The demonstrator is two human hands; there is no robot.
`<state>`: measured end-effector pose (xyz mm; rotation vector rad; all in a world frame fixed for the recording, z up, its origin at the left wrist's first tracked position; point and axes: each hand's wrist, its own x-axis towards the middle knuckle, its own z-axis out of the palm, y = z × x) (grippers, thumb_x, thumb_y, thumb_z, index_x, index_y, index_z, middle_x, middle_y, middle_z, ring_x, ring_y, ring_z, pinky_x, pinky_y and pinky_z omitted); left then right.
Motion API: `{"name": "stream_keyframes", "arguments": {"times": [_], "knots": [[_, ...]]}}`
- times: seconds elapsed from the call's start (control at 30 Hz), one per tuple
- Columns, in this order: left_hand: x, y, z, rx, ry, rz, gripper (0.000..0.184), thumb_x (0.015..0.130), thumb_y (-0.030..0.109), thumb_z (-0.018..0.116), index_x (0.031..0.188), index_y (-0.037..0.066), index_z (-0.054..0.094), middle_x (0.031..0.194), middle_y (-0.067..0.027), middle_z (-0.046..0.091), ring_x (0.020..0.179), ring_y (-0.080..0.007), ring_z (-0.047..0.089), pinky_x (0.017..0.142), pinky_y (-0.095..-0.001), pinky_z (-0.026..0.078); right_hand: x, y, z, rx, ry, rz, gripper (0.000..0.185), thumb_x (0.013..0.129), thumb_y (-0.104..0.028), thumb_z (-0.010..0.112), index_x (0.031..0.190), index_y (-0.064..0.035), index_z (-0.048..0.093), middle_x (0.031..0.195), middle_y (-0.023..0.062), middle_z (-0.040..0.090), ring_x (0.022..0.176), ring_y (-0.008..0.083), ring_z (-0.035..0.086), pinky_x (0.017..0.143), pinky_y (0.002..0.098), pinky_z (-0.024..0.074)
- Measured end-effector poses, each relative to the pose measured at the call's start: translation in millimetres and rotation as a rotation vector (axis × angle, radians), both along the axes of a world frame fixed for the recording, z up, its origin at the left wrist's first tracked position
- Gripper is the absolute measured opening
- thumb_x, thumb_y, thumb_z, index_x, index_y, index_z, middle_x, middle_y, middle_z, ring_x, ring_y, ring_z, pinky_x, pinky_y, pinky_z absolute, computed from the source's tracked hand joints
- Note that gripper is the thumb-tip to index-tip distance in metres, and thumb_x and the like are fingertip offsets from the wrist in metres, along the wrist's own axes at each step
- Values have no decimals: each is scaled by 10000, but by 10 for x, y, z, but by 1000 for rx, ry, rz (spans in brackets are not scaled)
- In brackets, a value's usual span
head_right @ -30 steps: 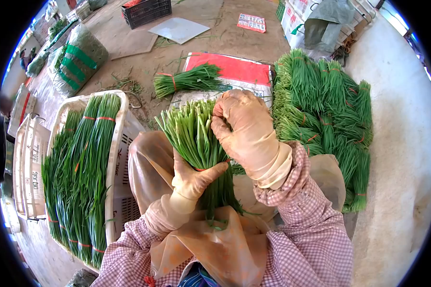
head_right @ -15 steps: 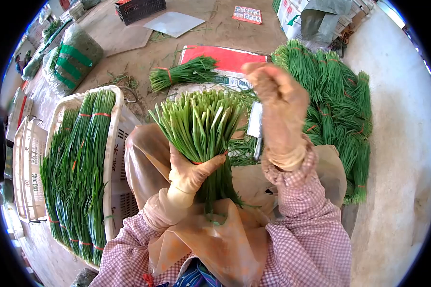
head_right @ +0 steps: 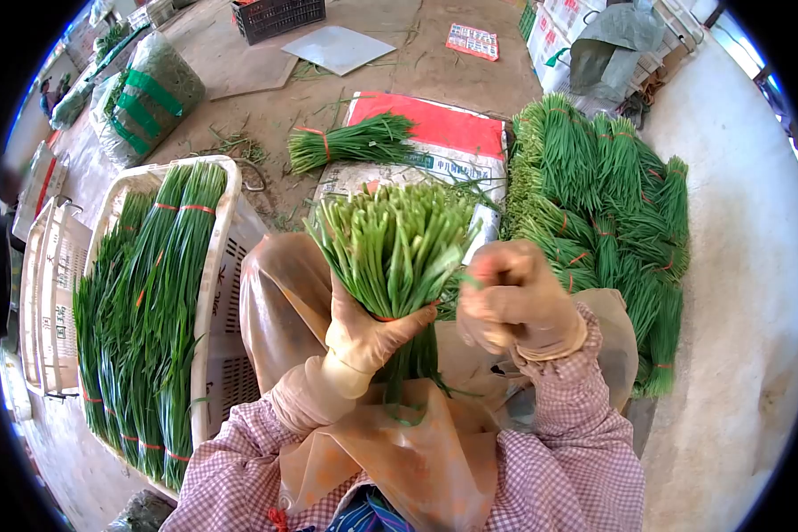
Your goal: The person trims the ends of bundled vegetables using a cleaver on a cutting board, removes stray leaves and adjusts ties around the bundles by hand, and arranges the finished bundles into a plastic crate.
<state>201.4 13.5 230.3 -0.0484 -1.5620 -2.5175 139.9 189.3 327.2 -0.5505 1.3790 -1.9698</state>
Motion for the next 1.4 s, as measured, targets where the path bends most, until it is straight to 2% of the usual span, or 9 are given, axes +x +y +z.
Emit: {"name": "stream_keyframes", "arguments": {"times": [0.27, 0.37, 0.47, 0.7, 0.83, 0.97, 1.13, 1.27, 1.4], "knots": [[42, 119, -149, -28, -84, -79, 1117, 658, 73, 837, 1485, 66, 87, 1370, -137, 467, 1230, -247, 504, 1043, -371, 410, -244, 151, 368, -400, 263, -385, 137, 946, -193, 599, 943, -58, 621, 567, 4, 528, 477, 109, 532, 469, 293, 445], [41, 119, -155, -149, -69, -22, 1085, 678, 86, 820, 1489, 75, 99, 1365, -128, 476, 1272, -239, 462, 1077, -374, 376, -136, 118, 399, 44, 617, -626, 207, 950, -239, 600, 982, -36, 623, 581, 7, 551, 507, 108, 542, 514, 283, 472], [-5, 70, 81, 380, 14, -166, 991, 722, 74, 782, 1481, 108, 145, 1351, -81, 501, 1304, -219, 419, 1079, -374, 377, -84, 158, 179, 68, 605, -530, 220, 938, -228, 622, 998, -16, 624, 599, 7, 579, 497, 102, 532, 540, 280, 480], [-95, -302, 228, 82, -56, -198, 767, 637, 72, 853, 1293, -6, 464, 1156, -92, 629, 1028, -184, 610, 917, -335, 493, 444, -423, -945, 193, 219, -259, 1064, 600, -203, 916, 1448, -30, 296, 1427, 93, 430, 1293, 244, 427, 1054, 347, 373], [-122, -491, 537, 170, -88, -219, 884, 607, 173, 906, 1331, 0, 430, 1196, -93, 612, 1098, -202, 587, 961, -352, 466, 384, -601, -873, 159, 247, -343, 1097, 597, -238, 910, 1454, -24, 260, 1396, 134, 471, 1277, 264, 466, 1047, 359, 387], [-128, -500, 364, 163, 157, -6, 984, 591, 234, 916, 1393, 38, 381, 1299, -82, 545, 1222, -203, 493, 1041, -352, 388, 390, -804, -721, 714, 898, -661, 1085, 645, -301, 877, 1441, 50, 231, 1284, 232, 532, 1162, 358, 557, 965, 416, 456], [-2, -678, 248, 275, 63, 69, 731, 654, 185, 817, 1293, 17, 503, 1169, -95, 616, 1036, -210, 596, 927, -354, 479, 549, -972, -677, 673, 1373, -584, 929, 706, -327, 839, 1399, 31, 334, 1173, 208, 581, 980, 340, 610, 862, 426, 490], [189, -809, 437, 319, -4, -14, 784, 642, 356, 768, 1290, 6, 498, 1175, -118, 610, 1051, -238, 604, 943, -382, 491, 424, -656, -359, 492, 921, -452, 556, 800, -346, 770, 1155, 28, 565, 986, 156, 642, 898, 298, 641, 821, 376, 515], [226, -854, 502, 492, 36, -175, 831, 647, 433, 776, 1294, -1, 486, 1201, -131, 598, 1089, -261, 595, 972, -410, 484, 223, -753, -362, 378, 801, -90, 1046, 732, -390, 823, 1474, 2, 198, 1456, 182, 348, 1327, 263, 364, 1099, 376, 289]]}}
